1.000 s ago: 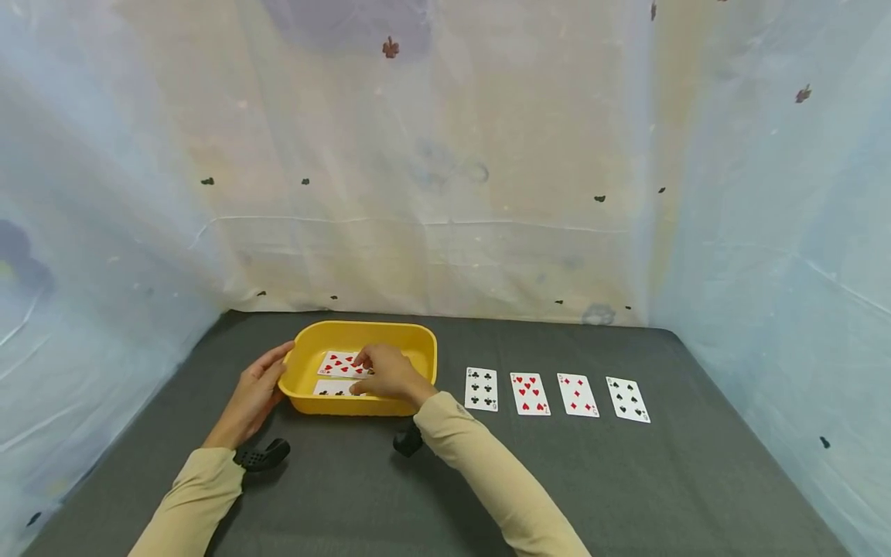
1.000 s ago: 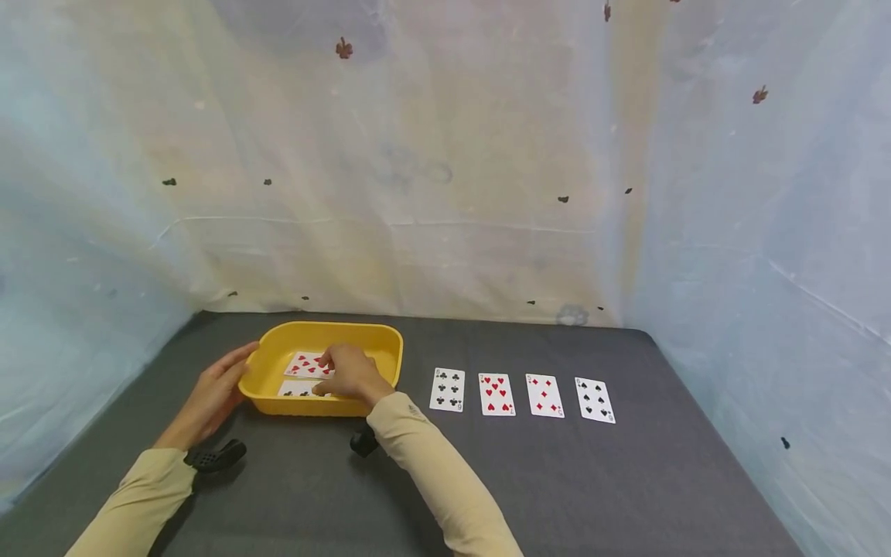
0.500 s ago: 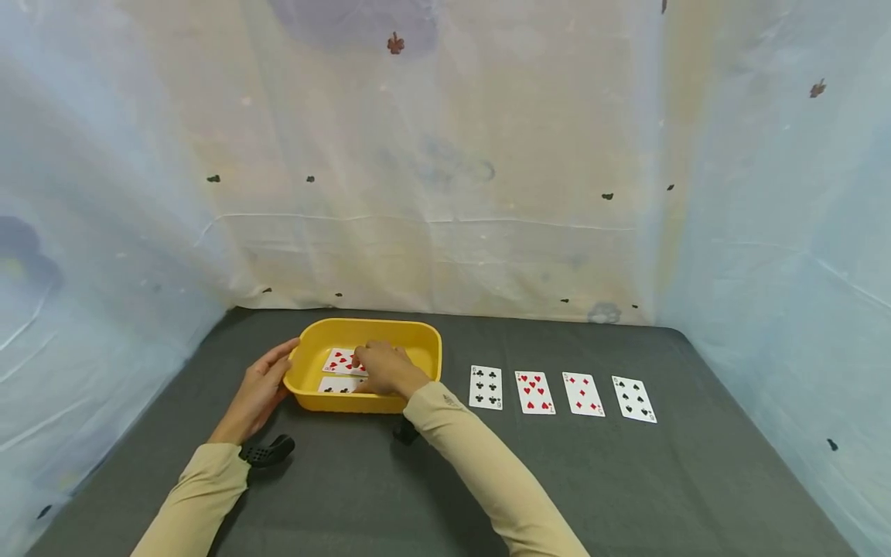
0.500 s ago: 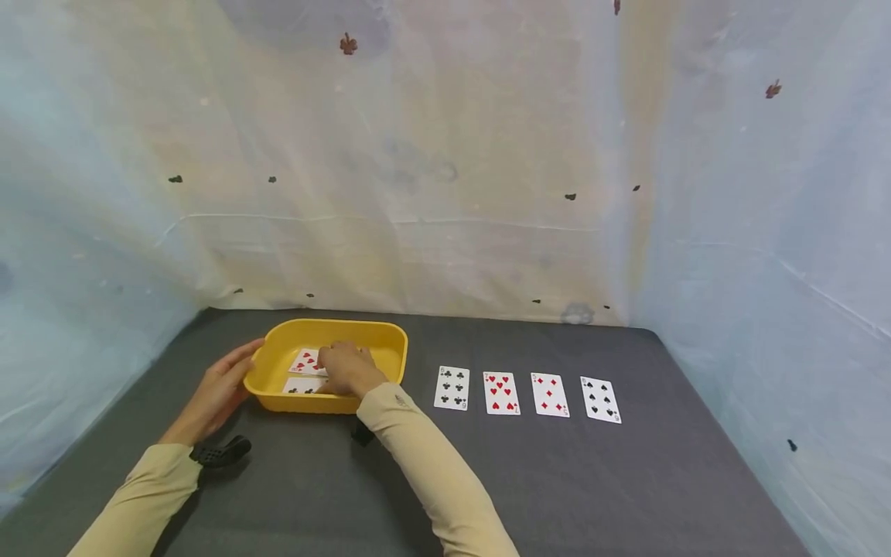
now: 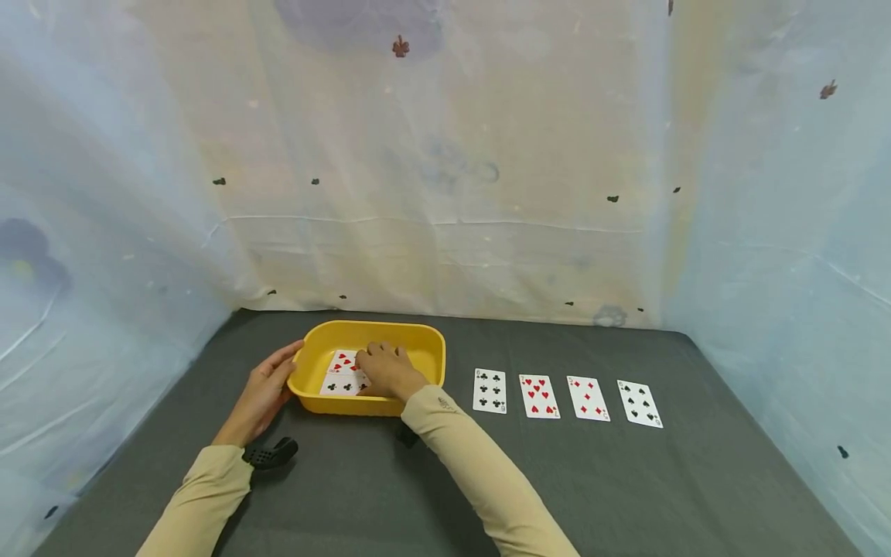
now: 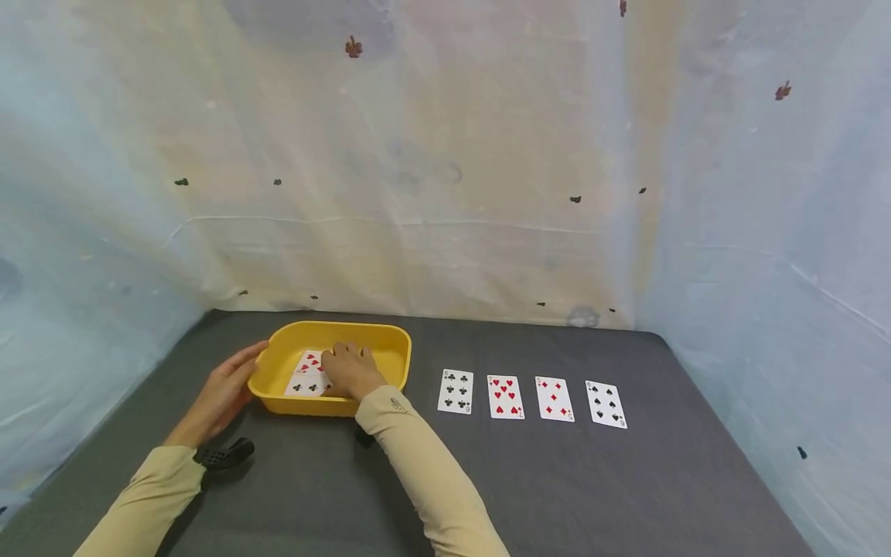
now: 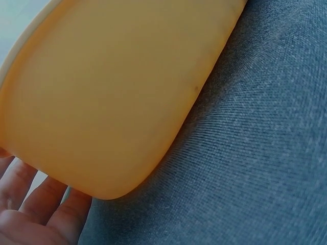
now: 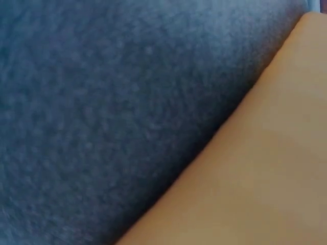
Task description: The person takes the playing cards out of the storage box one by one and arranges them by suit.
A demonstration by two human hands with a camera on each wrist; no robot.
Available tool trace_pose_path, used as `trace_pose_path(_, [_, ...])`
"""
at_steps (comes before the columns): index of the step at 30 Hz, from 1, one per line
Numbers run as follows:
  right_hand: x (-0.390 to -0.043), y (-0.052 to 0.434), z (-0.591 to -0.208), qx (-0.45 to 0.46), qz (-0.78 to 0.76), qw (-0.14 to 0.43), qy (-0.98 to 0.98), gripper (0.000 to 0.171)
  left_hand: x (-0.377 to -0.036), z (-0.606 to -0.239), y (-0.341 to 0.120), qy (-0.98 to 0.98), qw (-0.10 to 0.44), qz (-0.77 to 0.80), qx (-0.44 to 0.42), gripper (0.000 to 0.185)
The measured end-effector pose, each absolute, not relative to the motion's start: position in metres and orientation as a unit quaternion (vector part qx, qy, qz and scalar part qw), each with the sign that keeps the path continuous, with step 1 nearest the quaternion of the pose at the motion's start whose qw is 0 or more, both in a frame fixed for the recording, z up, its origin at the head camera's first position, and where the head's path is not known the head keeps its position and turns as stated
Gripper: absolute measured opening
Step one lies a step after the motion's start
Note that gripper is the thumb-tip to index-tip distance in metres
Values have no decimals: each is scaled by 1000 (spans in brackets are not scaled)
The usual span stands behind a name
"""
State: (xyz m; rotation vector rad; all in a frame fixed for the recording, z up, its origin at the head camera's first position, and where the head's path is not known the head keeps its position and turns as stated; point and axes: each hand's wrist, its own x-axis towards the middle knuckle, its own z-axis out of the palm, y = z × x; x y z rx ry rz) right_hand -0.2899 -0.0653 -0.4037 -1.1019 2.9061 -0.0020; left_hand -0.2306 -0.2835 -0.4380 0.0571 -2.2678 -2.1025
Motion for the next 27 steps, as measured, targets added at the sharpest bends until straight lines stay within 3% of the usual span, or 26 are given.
trace_pose_path(10, [-291, -68, -403, -343, 39, 23, 938, 53, -231, -438, -284, -728, 20, -686, 16, 52])
trace_pose_path(27, [-290, -66, -403, -329, -5, 45, 943, 34, -228, -438, -285, -727, 25, -686, 6, 52])
